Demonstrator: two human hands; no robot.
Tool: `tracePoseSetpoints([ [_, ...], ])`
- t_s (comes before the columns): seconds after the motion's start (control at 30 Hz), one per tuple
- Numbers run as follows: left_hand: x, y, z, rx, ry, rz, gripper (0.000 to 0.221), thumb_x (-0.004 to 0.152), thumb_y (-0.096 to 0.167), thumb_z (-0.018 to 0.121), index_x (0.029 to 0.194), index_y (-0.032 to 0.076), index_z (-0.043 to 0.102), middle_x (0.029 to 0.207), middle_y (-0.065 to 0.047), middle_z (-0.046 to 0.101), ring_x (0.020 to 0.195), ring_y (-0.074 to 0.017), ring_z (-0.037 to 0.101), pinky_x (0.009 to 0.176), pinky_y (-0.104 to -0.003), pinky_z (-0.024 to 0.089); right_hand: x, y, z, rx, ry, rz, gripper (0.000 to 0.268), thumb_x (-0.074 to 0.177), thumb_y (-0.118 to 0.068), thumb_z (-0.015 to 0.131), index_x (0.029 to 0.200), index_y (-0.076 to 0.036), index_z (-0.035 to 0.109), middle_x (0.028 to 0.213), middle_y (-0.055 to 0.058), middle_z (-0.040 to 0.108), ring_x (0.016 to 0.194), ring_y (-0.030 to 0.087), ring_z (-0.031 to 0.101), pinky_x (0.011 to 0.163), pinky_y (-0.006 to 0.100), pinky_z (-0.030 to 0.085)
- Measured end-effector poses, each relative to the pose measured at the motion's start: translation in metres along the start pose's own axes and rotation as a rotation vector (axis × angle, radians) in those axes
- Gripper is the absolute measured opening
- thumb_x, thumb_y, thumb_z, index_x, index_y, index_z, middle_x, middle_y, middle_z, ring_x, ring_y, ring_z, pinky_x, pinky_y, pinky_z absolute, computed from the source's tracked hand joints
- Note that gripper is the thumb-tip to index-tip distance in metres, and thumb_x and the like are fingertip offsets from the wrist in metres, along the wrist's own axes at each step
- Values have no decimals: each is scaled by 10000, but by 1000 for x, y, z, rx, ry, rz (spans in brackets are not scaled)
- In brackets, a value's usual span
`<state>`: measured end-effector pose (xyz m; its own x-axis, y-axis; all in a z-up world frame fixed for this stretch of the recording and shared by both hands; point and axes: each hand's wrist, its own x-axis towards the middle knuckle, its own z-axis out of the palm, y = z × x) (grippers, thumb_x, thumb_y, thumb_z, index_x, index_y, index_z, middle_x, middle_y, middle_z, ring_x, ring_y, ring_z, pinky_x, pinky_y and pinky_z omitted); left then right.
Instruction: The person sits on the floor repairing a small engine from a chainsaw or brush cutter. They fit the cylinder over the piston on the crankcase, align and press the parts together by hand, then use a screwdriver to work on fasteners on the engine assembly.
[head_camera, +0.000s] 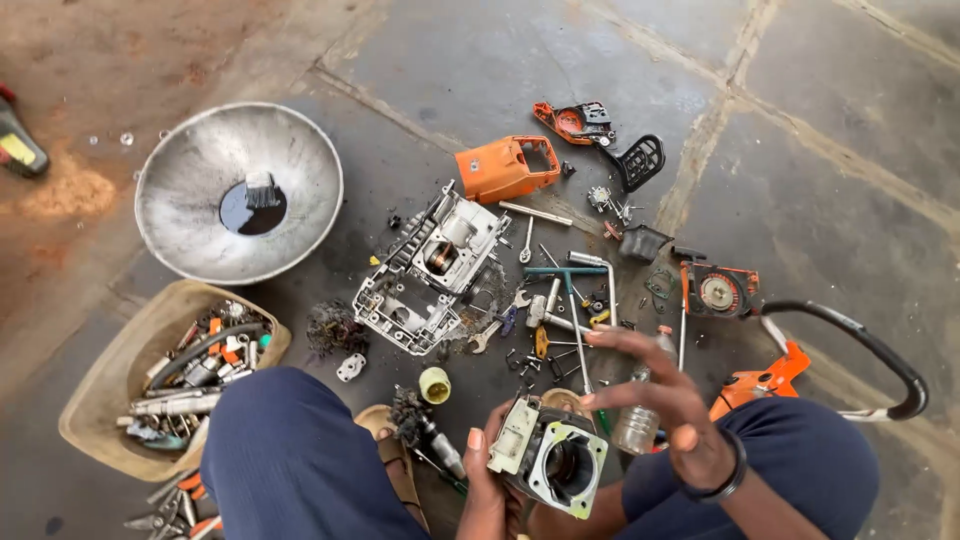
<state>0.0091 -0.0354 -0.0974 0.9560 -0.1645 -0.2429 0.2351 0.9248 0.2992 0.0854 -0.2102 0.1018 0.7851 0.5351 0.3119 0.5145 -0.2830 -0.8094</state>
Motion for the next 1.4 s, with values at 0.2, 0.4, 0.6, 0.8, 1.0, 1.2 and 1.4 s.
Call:
tracePoseSetpoints([
  [0.2,-23,40,53,102,91,-155,925,871,742,390,1432,11,456,1328,-216,629,1219,-289,666,1036,-434,562,1,-9,20,-59,-205,-83,932,994,-792,178,1133,-169,856,1520,200,573,1493,390,472,1272,554,238],
  [0.4,-32,58,80,204,66,-179,937,844,766,374,1458,61,439,1341,-145,638,1228,-243,664,1023,-393,571,3,-15,26,56,-300,-80,932,998,-779,191,1086,-157,878,1584,243,473,1525,424,364,1254,583,91],
  [0.6,-29,48,64,258,42,-170,939,882,760,395,1471,30,441,1344,-175,640,1227,-240,671,1014,-367,594,1,5,20,-2,-181,-18,874,1003,-778,228,985,-204,886,1560,192,514,1528,394,374,1292,558,164],
  [0.8,-36,54,76,300,125,-302,949,864,780,364,1483,65,451,1348,-134,637,1265,-257,622,1015,-391,532,-1,-18,28,109,-207,10,837,1027,-733,244,1022,-190,880,1538,197,554,1516,377,418,1302,590,104],
  [1.0,-28,32,41,263,10,-151,915,927,764,387,1513,63,455,1494,-127,557,1399,-259,531,1163,-385,435,2,2,14,-90,-257,4,672,1078,-612,301,994,-259,866,1526,180,551,1510,364,405,1261,564,206],
  [1.2,-47,58,81,257,64,-257,880,897,763,340,1491,124,459,1421,-58,598,1286,-188,600,1053,-360,511,5,-2,8,98,-148,-51,630,1102,-607,342,1125,-170,795,1573,177,477,1528,366,389,1275,533,267],
  [1.4,-49,57,73,300,65,-214,885,946,766,328,1504,96,480,1364,-66,614,1230,-177,599,999,-324,496,0,-6,22,130,-162,-120,645,1095,-606,343,1160,-156,801,1572,164,485,1540,345,379,1274,544,257],
])
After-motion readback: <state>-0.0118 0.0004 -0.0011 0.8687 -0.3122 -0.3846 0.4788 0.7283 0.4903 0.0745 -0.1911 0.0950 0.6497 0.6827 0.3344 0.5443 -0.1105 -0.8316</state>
